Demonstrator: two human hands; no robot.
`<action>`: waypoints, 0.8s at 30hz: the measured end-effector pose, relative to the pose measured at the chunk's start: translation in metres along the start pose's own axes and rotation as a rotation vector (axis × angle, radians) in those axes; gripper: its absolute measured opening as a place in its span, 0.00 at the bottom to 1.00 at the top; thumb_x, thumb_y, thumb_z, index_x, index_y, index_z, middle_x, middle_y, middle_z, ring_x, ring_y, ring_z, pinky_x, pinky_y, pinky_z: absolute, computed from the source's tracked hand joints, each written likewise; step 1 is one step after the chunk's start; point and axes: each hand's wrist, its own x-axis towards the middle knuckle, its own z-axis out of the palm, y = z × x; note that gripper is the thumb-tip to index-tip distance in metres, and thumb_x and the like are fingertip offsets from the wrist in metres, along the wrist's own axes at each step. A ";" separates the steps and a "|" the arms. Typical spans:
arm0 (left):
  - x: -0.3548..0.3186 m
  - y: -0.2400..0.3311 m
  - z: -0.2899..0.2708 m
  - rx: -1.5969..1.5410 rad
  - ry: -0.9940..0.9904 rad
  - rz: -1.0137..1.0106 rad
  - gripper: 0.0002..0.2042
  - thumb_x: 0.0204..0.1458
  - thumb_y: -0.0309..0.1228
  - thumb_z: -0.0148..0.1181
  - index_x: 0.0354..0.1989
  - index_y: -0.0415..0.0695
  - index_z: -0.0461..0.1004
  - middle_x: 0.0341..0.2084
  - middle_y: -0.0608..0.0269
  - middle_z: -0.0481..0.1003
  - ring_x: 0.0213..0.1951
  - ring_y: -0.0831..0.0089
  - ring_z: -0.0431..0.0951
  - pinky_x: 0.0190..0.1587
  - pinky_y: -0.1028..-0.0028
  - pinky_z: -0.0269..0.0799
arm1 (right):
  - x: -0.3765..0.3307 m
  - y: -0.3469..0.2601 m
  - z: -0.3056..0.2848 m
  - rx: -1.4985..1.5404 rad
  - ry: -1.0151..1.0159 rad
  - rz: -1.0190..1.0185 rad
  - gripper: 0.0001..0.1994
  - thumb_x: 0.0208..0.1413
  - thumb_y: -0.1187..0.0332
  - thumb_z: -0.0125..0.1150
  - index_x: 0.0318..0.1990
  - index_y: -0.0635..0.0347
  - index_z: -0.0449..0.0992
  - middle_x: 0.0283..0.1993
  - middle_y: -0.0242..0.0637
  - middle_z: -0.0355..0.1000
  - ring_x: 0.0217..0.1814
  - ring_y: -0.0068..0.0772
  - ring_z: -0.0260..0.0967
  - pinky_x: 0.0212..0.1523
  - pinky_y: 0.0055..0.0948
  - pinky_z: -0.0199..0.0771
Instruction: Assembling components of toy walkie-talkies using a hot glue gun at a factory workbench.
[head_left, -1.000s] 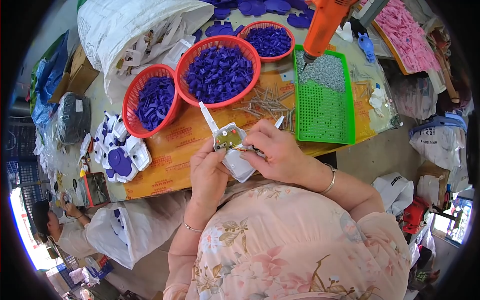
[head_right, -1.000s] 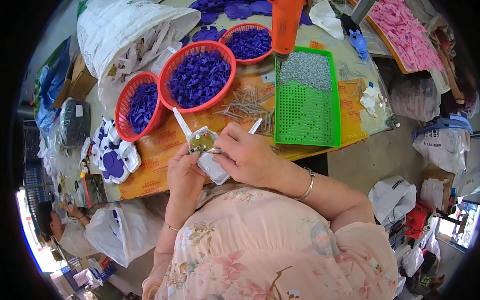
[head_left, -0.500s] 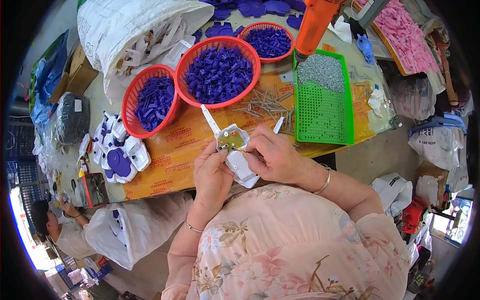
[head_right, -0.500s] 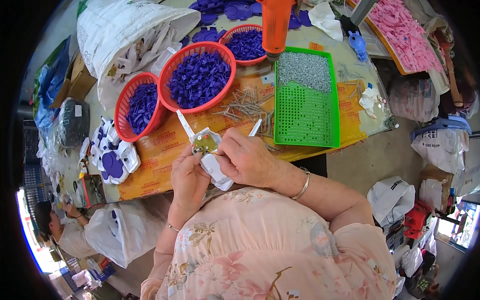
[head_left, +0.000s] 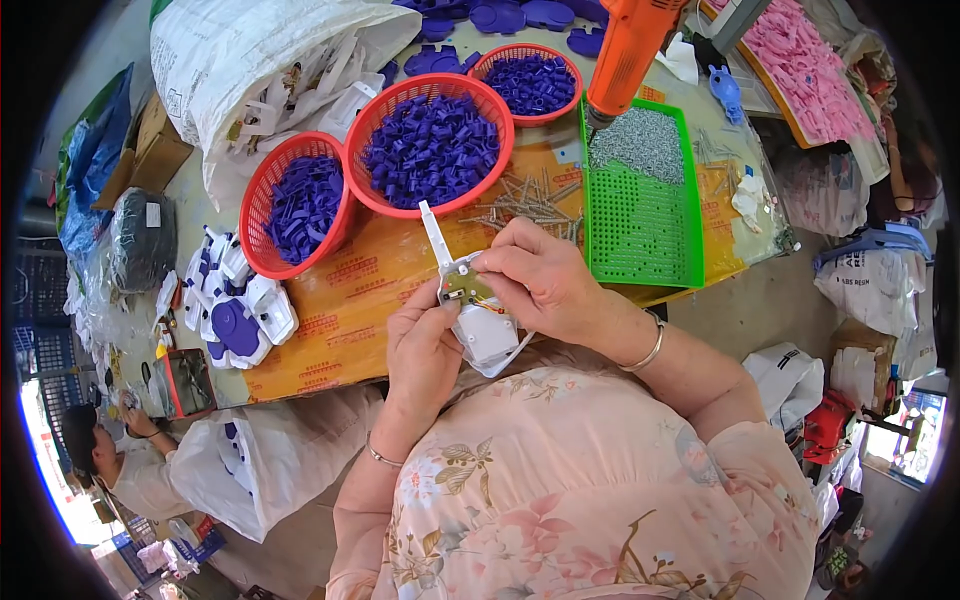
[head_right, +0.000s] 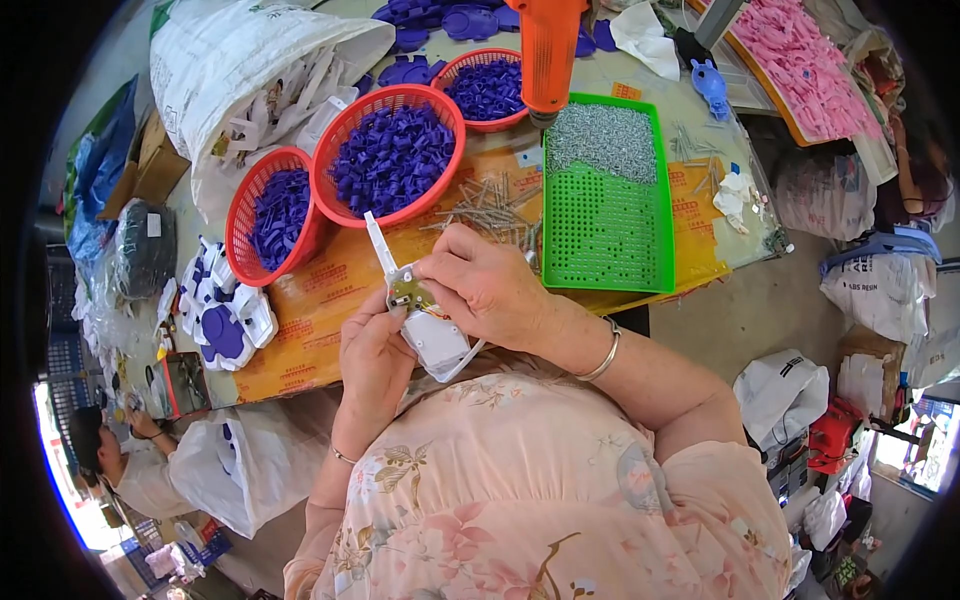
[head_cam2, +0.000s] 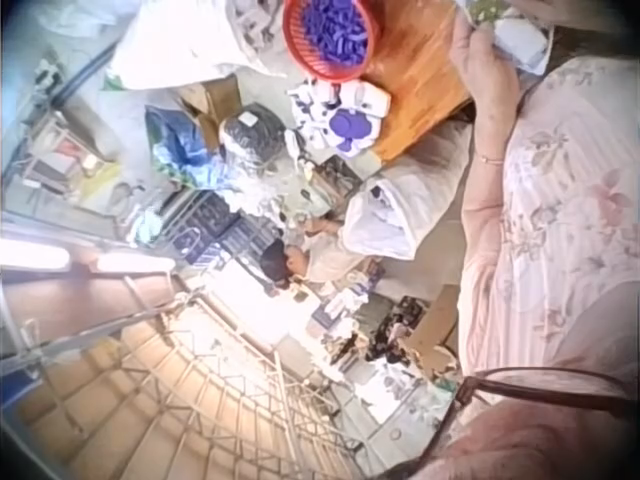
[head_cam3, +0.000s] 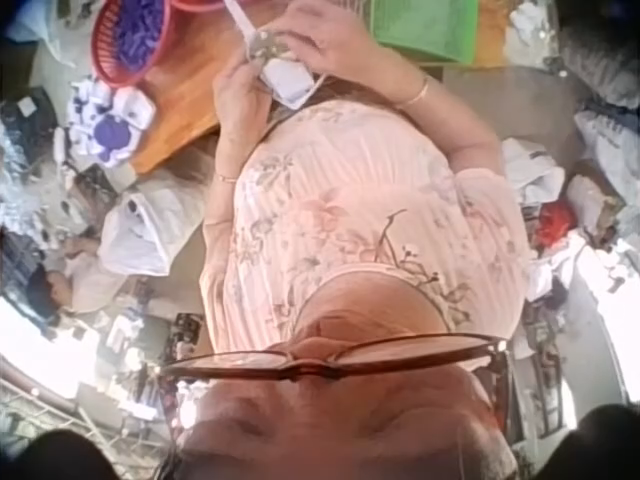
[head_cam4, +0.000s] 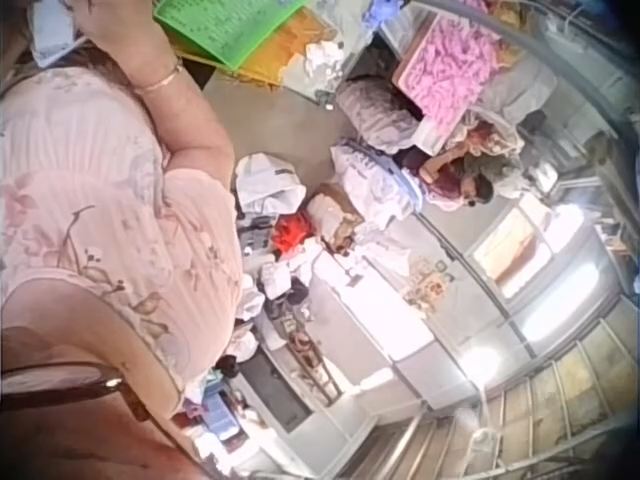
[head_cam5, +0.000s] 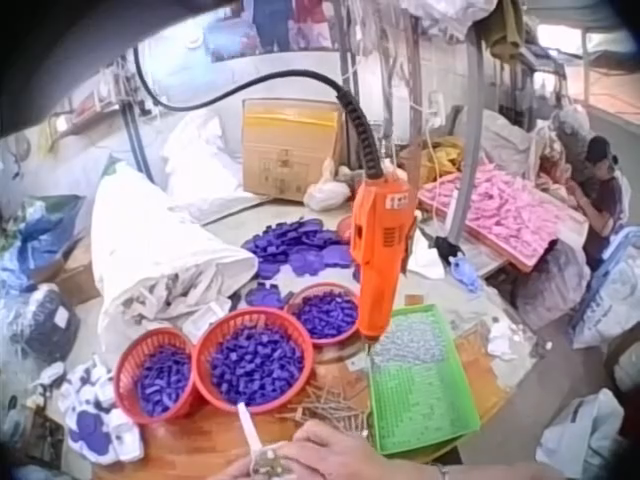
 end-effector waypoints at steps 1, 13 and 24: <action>0.000 0.001 0.001 0.025 0.006 -0.015 0.18 0.53 0.20 0.41 0.53 0.29 0.63 0.44 0.54 0.72 0.45 0.70 0.74 0.49 0.71 0.70 | 0.000 0.003 0.001 -0.035 0.025 -0.053 0.10 0.45 0.79 0.62 0.36 0.62 0.74 0.32 0.37 0.66 0.29 0.31 0.66 0.27 0.26 0.67; 0.000 0.002 0.000 -0.045 -0.073 -0.031 0.19 0.54 0.23 0.41 0.54 0.29 0.62 0.46 0.53 0.71 0.46 0.69 0.74 0.49 0.72 0.70 | -0.004 0.011 0.002 -0.075 0.148 -0.244 0.08 0.46 0.79 0.62 0.37 0.62 0.76 0.34 0.39 0.69 0.30 0.34 0.68 0.29 0.25 0.69; 0.005 -0.001 -0.005 -0.078 0.006 -0.088 0.17 0.56 0.25 0.39 0.53 0.30 0.63 0.43 0.52 0.73 0.42 0.68 0.77 0.46 0.70 0.75 | -0.005 0.004 0.005 0.050 0.289 -0.084 0.08 0.48 0.81 0.59 0.37 0.64 0.74 0.35 0.40 0.70 0.33 0.35 0.70 0.32 0.25 0.71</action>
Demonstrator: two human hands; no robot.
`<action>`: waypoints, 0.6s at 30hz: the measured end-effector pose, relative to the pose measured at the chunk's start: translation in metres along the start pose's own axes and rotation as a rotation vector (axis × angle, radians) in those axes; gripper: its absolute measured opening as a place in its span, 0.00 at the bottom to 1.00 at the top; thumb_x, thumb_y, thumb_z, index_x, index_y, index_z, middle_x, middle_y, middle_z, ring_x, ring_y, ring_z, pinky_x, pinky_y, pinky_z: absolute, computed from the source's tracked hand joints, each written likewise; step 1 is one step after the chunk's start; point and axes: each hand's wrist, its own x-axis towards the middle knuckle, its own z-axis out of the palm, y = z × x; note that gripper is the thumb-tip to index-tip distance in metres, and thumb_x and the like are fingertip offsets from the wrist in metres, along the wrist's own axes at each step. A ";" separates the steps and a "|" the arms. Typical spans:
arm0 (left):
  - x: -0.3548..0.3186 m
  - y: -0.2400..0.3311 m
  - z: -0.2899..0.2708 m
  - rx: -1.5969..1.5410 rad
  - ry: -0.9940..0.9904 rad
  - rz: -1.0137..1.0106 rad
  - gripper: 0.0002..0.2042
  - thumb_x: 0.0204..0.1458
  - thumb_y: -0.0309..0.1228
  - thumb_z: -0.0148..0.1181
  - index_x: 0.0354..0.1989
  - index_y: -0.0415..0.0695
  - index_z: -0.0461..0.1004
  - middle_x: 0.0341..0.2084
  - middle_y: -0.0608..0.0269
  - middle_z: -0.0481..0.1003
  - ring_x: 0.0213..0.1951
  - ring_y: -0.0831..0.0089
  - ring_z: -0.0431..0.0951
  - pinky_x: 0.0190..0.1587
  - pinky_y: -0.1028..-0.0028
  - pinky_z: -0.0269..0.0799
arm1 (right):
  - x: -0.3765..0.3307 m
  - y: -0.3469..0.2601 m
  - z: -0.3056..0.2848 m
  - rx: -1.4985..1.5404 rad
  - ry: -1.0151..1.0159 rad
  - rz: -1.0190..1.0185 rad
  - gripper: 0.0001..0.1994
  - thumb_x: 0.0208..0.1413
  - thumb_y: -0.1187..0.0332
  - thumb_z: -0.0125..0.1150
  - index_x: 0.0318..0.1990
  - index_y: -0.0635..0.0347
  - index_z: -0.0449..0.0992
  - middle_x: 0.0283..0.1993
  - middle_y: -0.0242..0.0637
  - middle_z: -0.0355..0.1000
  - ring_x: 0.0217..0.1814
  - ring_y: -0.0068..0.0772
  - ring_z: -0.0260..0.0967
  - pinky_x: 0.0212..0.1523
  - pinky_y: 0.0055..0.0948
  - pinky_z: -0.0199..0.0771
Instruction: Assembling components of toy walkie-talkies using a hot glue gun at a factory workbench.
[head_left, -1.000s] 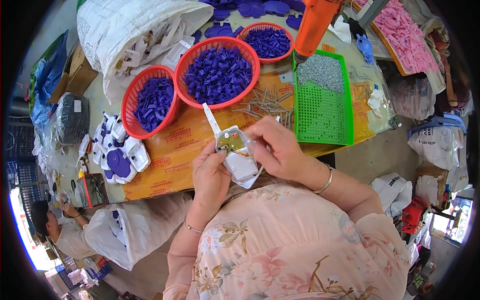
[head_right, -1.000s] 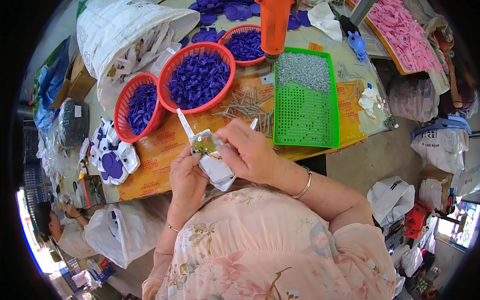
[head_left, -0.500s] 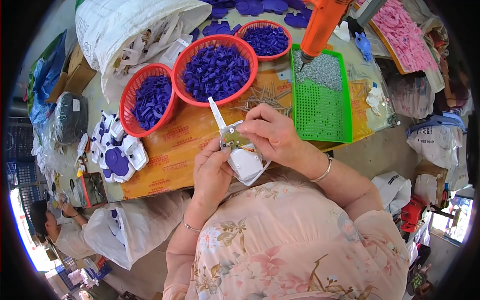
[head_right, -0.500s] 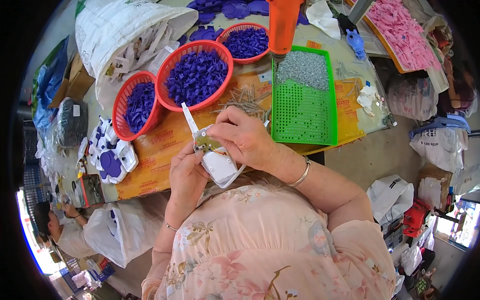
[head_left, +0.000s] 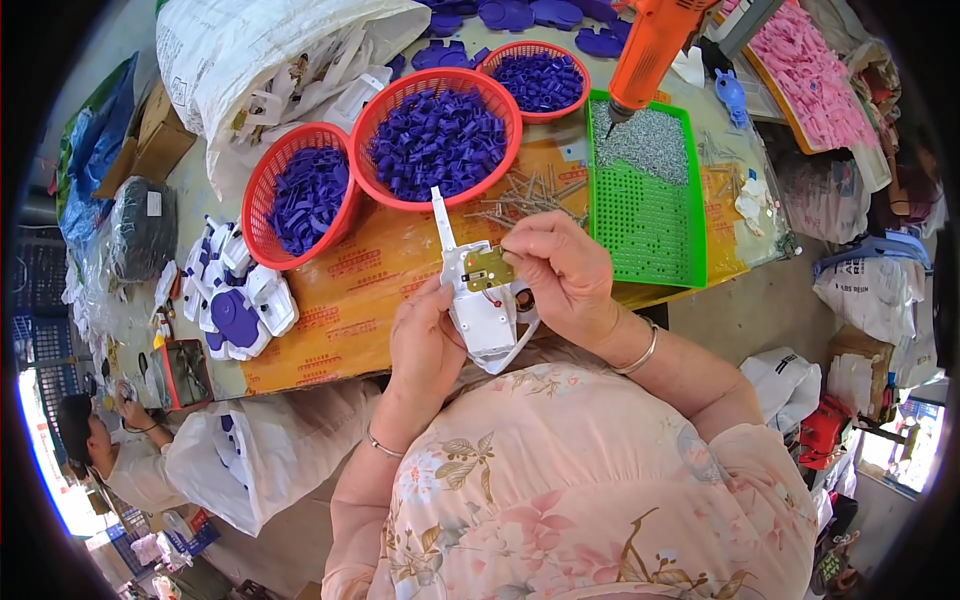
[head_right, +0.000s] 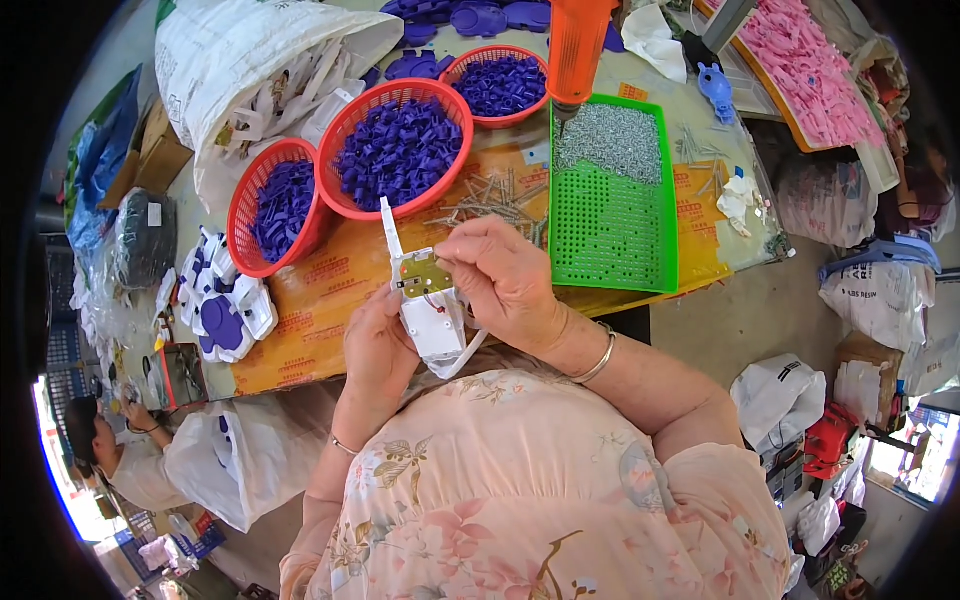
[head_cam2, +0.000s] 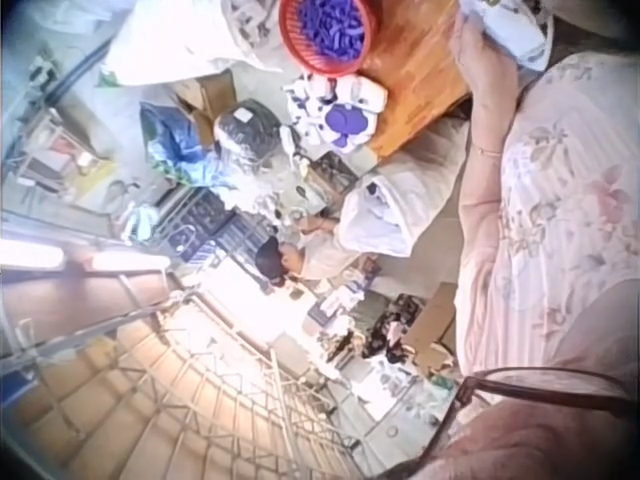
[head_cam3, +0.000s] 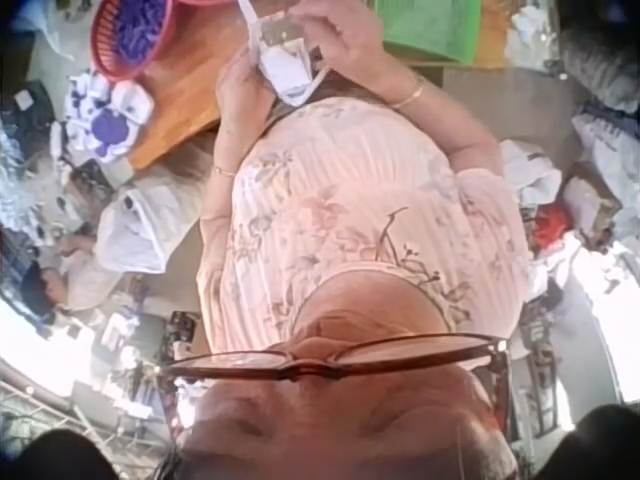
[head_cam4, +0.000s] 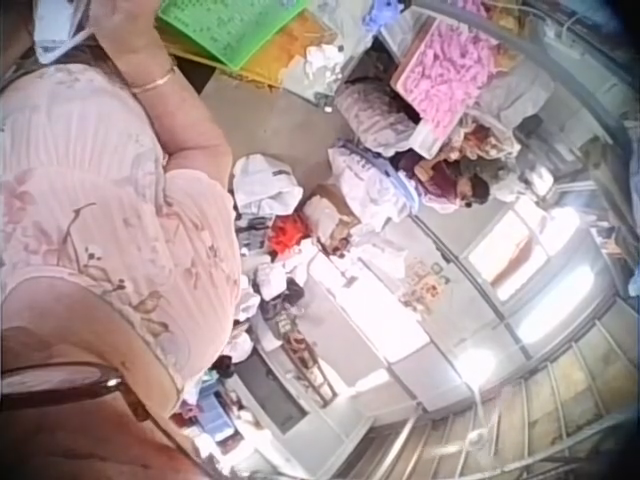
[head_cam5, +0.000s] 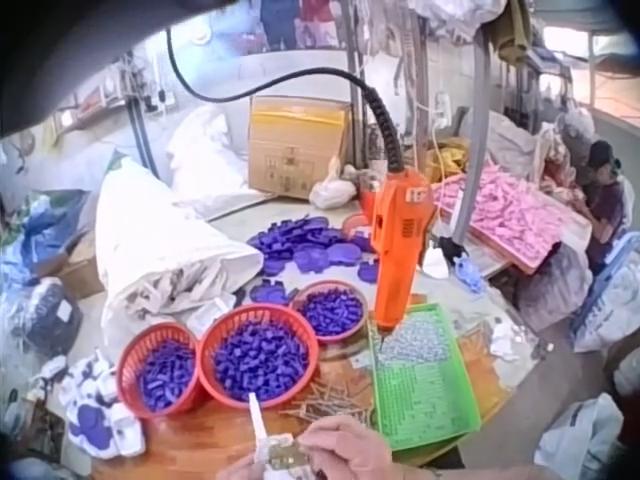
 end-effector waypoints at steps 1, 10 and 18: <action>0.001 -0.001 -0.002 0.003 0.006 -0.002 0.17 0.57 0.25 0.38 0.52 0.30 0.63 0.43 0.52 0.73 0.42 0.68 0.77 0.46 0.70 0.75 | 0.002 0.000 -0.001 0.053 0.001 0.033 0.07 0.48 0.81 0.59 0.36 0.65 0.73 0.35 0.41 0.70 0.33 0.35 0.70 0.34 0.24 0.71; 0.002 -0.001 -0.001 0.066 0.051 0.010 0.16 0.56 0.25 0.41 0.50 0.30 0.65 0.42 0.53 0.74 0.42 0.70 0.77 0.46 0.72 0.74 | 0.005 -0.015 -0.008 0.314 -0.137 0.456 0.04 0.57 0.78 0.51 0.40 0.63 0.67 0.33 0.33 0.68 0.33 0.19 0.65 0.33 0.20 0.69; 0.005 -0.006 -0.008 0.076 0.048 0.024 0.15 0.56 0.24 0.42 0.49 0.29 0.66 0.40 0.54 0.74 0.40 0.71 0.77 0.46 0.72 0.73 | 0.004 -0.010 -0.007 0.218 -0.160 0.434 0.03 0.58 0.77 0.51 0.39 0.63 0.68 0.31 0.28 0.67 0.28 0.13 0.61 0.27 0.16 0.64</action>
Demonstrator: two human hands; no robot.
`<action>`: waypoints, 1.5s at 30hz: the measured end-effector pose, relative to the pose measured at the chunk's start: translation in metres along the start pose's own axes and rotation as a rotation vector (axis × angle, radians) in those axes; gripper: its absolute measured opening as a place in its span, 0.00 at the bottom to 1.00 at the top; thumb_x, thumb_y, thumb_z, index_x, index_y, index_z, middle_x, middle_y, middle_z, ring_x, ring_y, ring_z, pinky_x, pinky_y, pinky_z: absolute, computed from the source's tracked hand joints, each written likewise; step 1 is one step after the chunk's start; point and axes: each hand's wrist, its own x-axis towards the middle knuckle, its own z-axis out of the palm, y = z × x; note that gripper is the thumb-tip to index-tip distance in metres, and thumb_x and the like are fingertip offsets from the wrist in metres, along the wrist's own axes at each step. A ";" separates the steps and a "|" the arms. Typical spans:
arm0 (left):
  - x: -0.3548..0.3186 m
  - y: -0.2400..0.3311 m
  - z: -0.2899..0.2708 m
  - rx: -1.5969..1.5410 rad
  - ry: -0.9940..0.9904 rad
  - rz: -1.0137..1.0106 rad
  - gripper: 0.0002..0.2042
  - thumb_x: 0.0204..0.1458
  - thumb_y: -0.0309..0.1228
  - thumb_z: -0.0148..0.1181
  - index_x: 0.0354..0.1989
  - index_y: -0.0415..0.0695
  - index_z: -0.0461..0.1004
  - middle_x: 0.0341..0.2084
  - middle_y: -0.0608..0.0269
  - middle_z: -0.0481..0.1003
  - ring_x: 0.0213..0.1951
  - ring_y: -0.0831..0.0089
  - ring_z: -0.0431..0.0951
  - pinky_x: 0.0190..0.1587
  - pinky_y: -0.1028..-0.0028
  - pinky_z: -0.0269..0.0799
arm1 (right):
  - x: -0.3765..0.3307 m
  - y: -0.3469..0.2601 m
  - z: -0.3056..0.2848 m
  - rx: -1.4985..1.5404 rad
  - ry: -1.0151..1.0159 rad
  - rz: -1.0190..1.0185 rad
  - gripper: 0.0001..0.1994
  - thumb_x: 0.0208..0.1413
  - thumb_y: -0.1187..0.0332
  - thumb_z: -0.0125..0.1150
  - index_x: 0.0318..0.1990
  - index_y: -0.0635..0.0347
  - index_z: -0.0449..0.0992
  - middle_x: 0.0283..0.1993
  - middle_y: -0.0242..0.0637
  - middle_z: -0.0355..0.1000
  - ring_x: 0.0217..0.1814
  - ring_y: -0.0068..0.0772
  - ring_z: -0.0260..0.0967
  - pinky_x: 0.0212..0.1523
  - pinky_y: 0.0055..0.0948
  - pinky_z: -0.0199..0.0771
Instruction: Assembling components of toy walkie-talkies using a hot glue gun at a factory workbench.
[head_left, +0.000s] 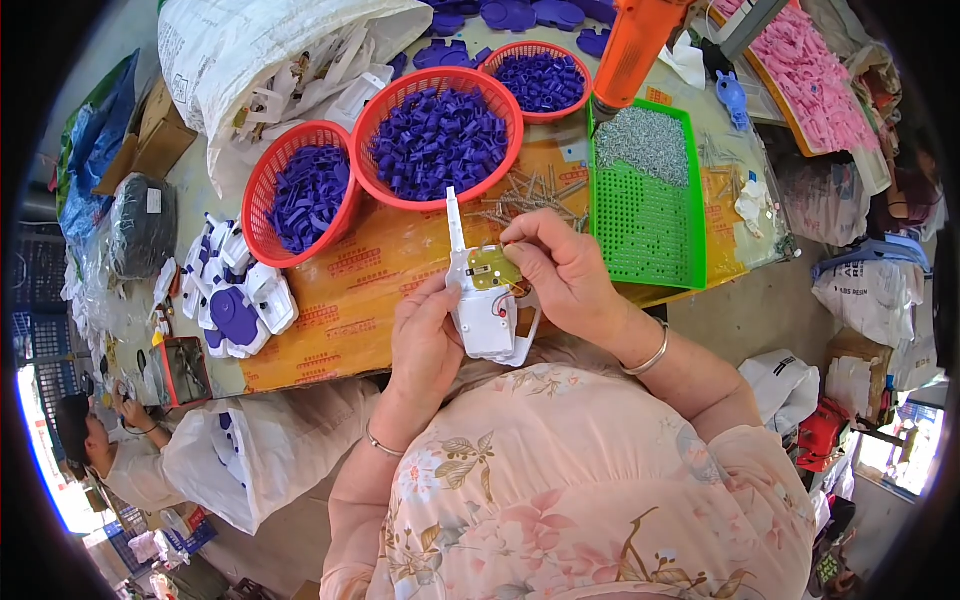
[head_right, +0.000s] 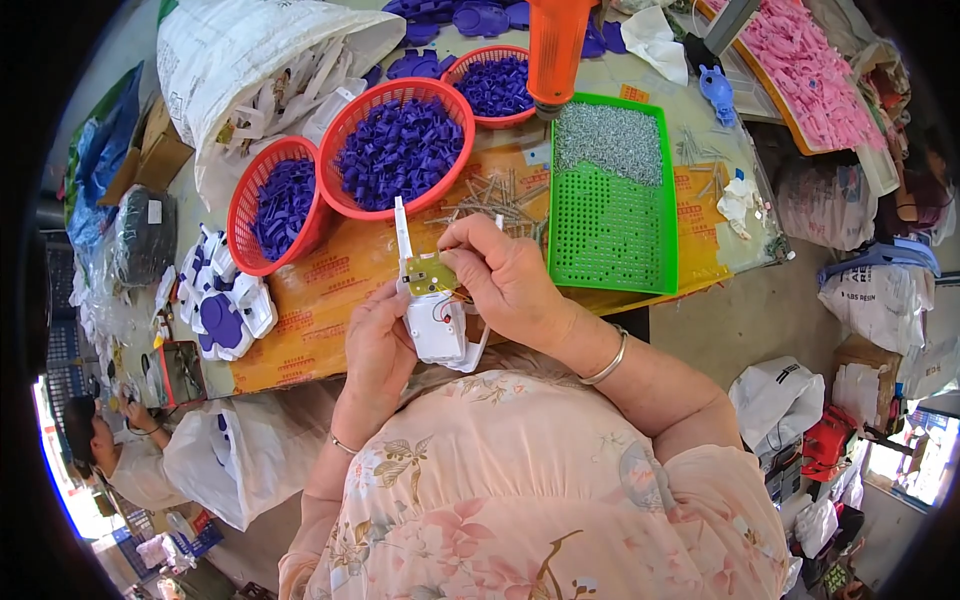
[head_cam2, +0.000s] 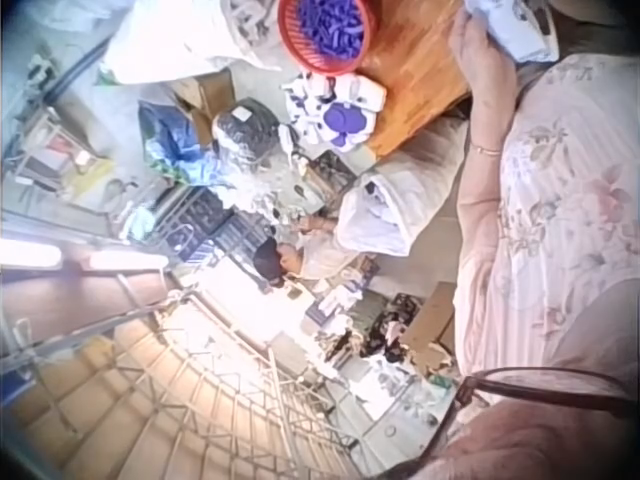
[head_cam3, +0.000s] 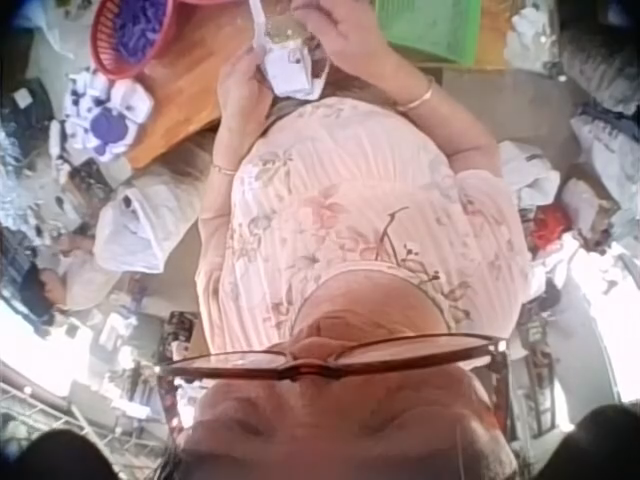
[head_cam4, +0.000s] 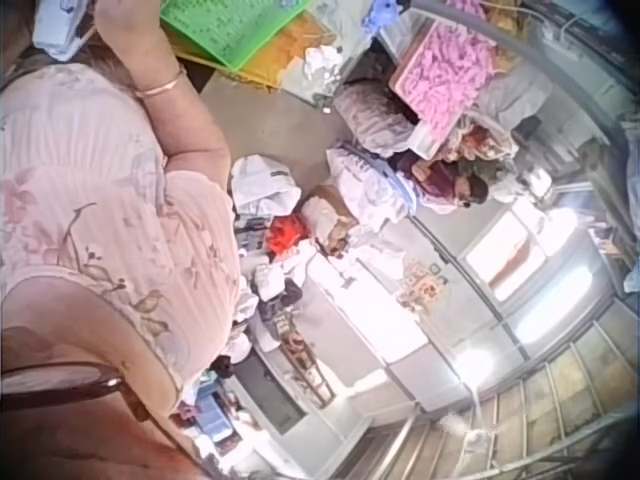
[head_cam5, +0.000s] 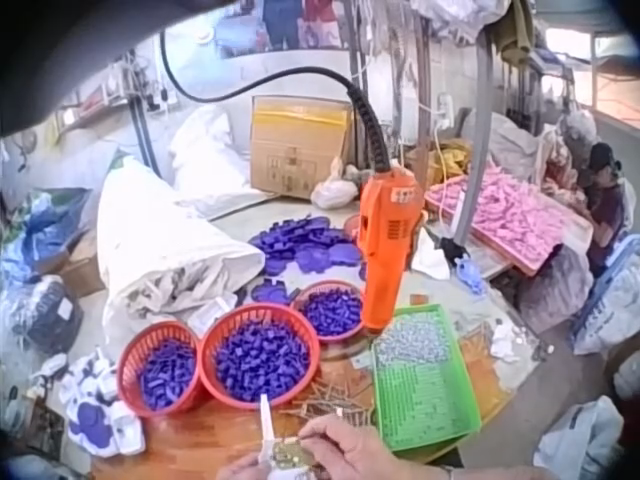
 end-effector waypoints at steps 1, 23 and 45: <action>-0.001 0.000 0.000 0.003 -0.001 0.013 0.15 0.56 0.24 0.42 0.49 0.29 0.66 0.40 0.54 0.74 0.40 0.71 0.77 0.46 0.72 0.73 | 0.001 -0.001 0.001 -0.073 -0.011 -0.032 0.04 0.56 0.77 0.52 0.39 0.62 0.68 0.30 0.33 0.68 0.28 0.22 0.65 0.28 0.21 0.67; -0.006 0.003 0.007 0.041 -0.027 -0.002 0.18 0.51 0.22 0.42 0.50 0.29 0.66 0.41 0.54 0.74 0.40 0.71 0.77 0.43 0.73 0.74 | 0.001 0.014 0.000 -0.229 0.077 -0.314 0.04 0.53 0.80 0.55 0.37 0.65 0.70 0.30 0.34 0.68 0.31 0.25 0.66 0.31 0.22 0.68; -0.011 0.004 0.012 0.107 0.039 0.028 0.16 0.50 0.21 0.44 0.47 0.28 0.68 0.37 0.53 0.75 0.37 0.73 0.77 0.40 0.76 0.74 | -0.003 -0.016 -0.006 0.321 -0.025 0.324 0.02 0.59 0.74 0.50 0.37 0.61 0.66 0.24 0.25 0.66 0.18 0.10 0.56 0.17 0.12 0.55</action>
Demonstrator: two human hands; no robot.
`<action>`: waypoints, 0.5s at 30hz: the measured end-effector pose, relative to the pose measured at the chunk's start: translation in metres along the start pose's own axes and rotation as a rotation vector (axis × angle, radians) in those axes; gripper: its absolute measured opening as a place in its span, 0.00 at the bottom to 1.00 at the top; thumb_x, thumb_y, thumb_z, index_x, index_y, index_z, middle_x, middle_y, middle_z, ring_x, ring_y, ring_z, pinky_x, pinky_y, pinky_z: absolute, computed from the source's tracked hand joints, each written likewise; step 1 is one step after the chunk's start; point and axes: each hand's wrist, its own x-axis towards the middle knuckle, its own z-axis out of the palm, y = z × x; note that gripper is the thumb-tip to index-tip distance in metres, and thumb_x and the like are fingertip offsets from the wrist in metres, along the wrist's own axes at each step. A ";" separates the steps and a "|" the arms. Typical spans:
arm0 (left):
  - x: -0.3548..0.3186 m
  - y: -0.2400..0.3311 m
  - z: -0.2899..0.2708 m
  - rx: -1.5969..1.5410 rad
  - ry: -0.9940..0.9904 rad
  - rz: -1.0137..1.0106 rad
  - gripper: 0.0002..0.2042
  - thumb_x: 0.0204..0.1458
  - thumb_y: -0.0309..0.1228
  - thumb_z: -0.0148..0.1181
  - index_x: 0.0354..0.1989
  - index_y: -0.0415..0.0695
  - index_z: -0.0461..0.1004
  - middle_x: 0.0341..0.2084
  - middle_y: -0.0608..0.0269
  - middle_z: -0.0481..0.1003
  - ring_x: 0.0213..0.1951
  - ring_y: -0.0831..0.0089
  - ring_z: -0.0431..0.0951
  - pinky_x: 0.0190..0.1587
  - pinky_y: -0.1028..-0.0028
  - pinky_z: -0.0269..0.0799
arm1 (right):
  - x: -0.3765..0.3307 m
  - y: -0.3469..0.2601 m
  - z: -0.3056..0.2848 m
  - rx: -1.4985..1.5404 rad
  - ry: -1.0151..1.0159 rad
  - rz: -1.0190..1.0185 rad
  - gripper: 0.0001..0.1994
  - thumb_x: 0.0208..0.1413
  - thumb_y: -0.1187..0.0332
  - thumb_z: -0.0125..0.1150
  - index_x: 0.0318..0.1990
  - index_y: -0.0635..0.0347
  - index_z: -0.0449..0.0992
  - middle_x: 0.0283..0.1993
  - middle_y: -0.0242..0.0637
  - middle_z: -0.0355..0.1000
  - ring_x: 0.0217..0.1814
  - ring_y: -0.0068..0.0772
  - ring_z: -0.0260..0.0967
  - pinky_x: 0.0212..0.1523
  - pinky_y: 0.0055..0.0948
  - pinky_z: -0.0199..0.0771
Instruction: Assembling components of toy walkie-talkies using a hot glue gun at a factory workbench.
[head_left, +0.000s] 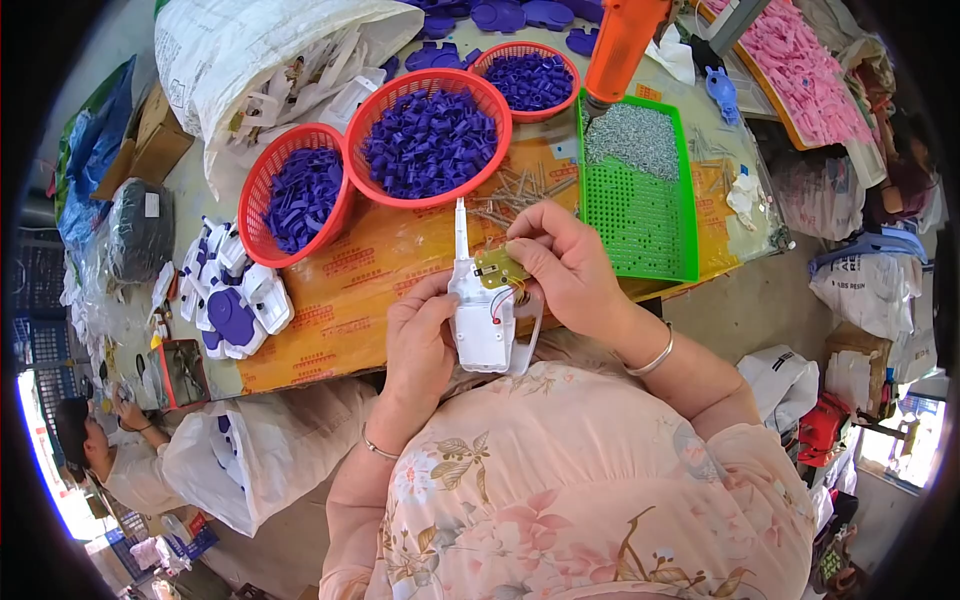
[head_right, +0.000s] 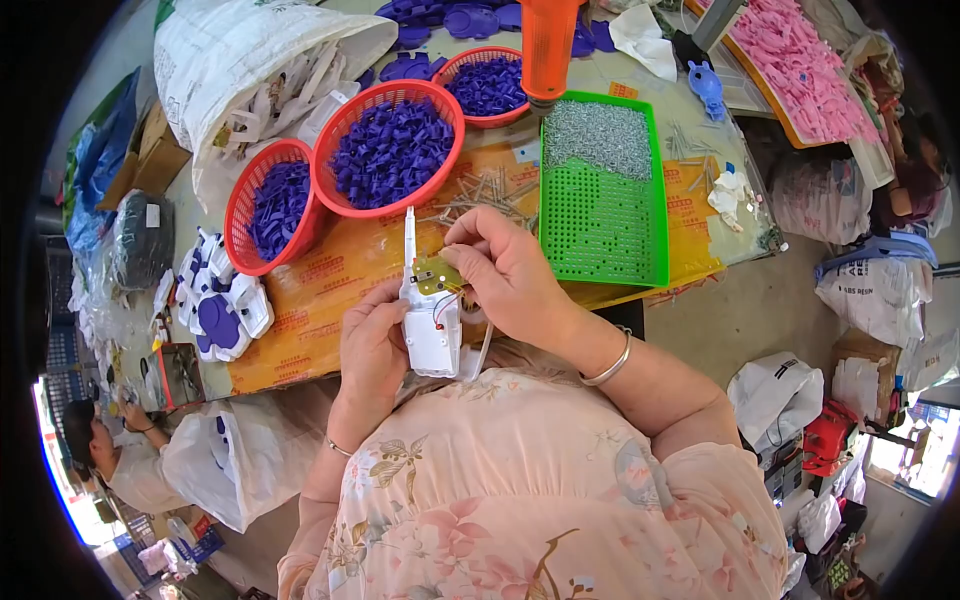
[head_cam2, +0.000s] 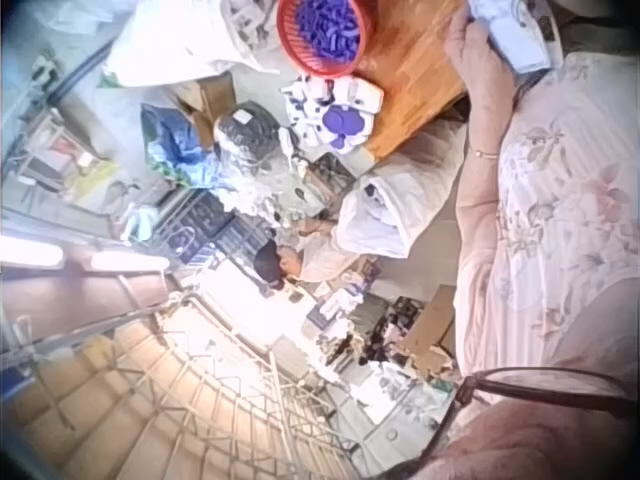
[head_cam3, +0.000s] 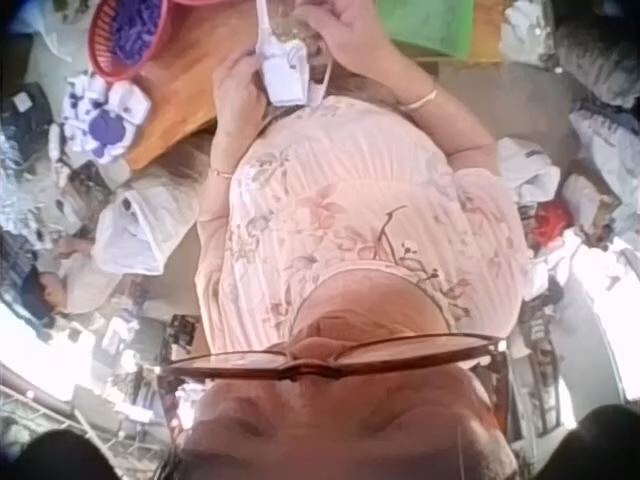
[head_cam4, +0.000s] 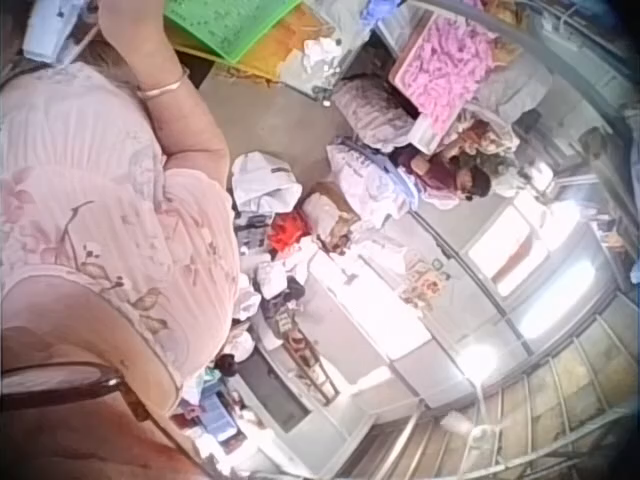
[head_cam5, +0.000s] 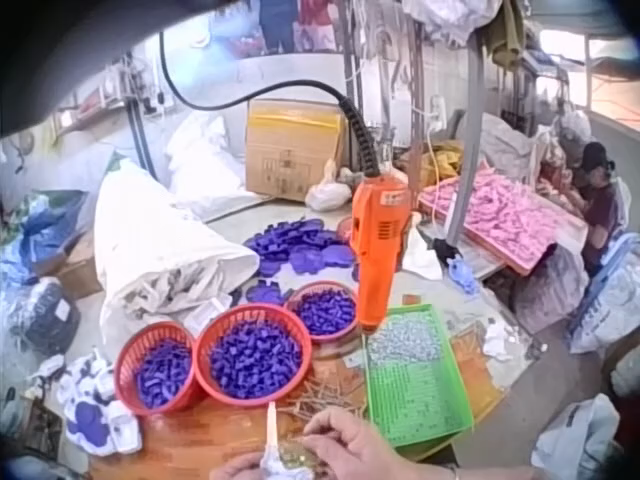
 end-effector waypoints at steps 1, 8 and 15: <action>0.000 0.000 0.000 -0.010 -0.001 0.004 0.16 0.51 0.21 0.44 0.47 0.29 0.68 0.37 0.53 0.75 0.37 0.73 0.77 0.40 0.76 0.74 | 0.000 0.006 0.000 -0.116 0.026 -0.106 0.02 0.58 0.75 0.51 0.37 0.62 0.67 0.25 0.26 0.66 0.20 0.12 0.58 0.19 0.13 0.57; -0.002 0.000 0.001 -0.024 -0.015 0.018 0.15 0.53 0.22 0.46 0.48 0.30 0.67 0.39 0.54 0.74 0.37 0.73 0.77 0.40 0.75 0.75 | -0.001 0.012 0.003 -0.555 0.050 -0.427 0.06 0.52 0.76 0.58 0.37 0.63 0.68 0.29 0.42 0.69 0.27 0.40 0.68 0.29 0.30 0.69; -0.005 0.005 0.009 -0.029 -0.033 0.009 0.15 0.53 0.22 0.45 0.49 0.32 0.67 0.39 0.55 0.74 0.38 0.72 0.77 0.41 0.74 0.75 | 0.003 0.016 -0.001 -0.712 0.059 -0.623 0.08 0.46 0.76 0.63 0.34 0.61 0.72 0.30 0.39 0.70 0.31 0.41 0.67 0.31 0.33 0.68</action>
